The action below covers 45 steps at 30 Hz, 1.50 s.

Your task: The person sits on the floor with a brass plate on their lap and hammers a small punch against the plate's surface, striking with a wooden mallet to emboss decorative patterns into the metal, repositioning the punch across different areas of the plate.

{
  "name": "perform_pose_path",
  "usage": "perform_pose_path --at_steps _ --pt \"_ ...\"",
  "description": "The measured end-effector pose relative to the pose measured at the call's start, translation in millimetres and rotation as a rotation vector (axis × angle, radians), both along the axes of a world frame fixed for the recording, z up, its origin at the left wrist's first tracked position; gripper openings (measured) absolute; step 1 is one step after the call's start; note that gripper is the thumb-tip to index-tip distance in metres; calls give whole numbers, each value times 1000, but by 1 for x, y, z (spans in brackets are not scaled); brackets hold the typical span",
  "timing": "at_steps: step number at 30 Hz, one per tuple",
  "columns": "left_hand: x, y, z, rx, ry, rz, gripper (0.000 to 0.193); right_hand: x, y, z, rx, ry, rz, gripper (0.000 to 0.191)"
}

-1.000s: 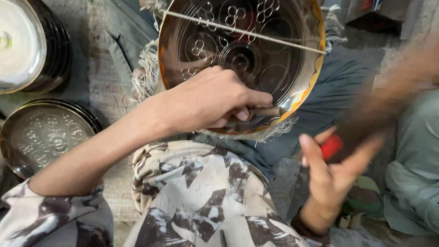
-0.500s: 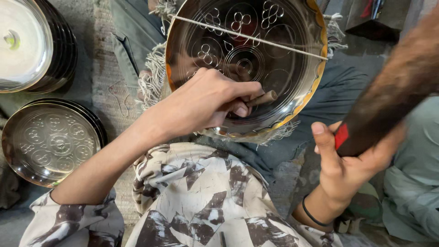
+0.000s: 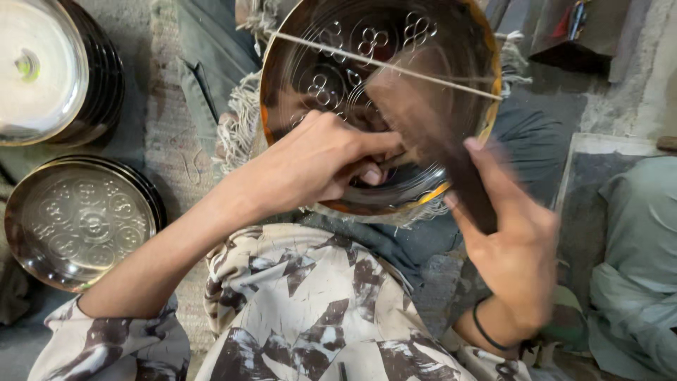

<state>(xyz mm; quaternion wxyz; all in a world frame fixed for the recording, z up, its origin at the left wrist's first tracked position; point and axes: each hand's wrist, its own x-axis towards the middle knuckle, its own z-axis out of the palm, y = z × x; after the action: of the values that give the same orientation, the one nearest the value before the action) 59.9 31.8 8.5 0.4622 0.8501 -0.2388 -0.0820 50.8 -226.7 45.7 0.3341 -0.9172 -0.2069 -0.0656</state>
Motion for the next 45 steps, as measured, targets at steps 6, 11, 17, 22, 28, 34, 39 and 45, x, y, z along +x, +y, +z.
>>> perform_pose_path --at_steps 6,11,17,22,28,34,39,45 --pt "0 -2 3 31 45 13 45 -8 -13 -6 -133 122 -23 70" --pt "5 3 6 -43 20 -28 42 -16 -29 -21 -96 73 16 70" --pt "19 -1 7 -141 11 -151 64 -45 -36 -56 184 90 -154 70" --pt "28 -4 12 2 47 -216 55 -54 -39 -75 315 117 -207 77" --pt "31 -3 11 49 -43 -278 47 -42 -31 -57 5 -75 -128 65" --pt "24 -2 7 -4 -100 -215 57 -27 -28 -36 -48 -35 -101 57" --pt "14 -6 0 64 -65 -50 49 -6 -34 -25 -187 -20 -39 59" --pt "-11 -10 -4 13 -176 194 43 10 -30 -13 -191 -59 139 67"
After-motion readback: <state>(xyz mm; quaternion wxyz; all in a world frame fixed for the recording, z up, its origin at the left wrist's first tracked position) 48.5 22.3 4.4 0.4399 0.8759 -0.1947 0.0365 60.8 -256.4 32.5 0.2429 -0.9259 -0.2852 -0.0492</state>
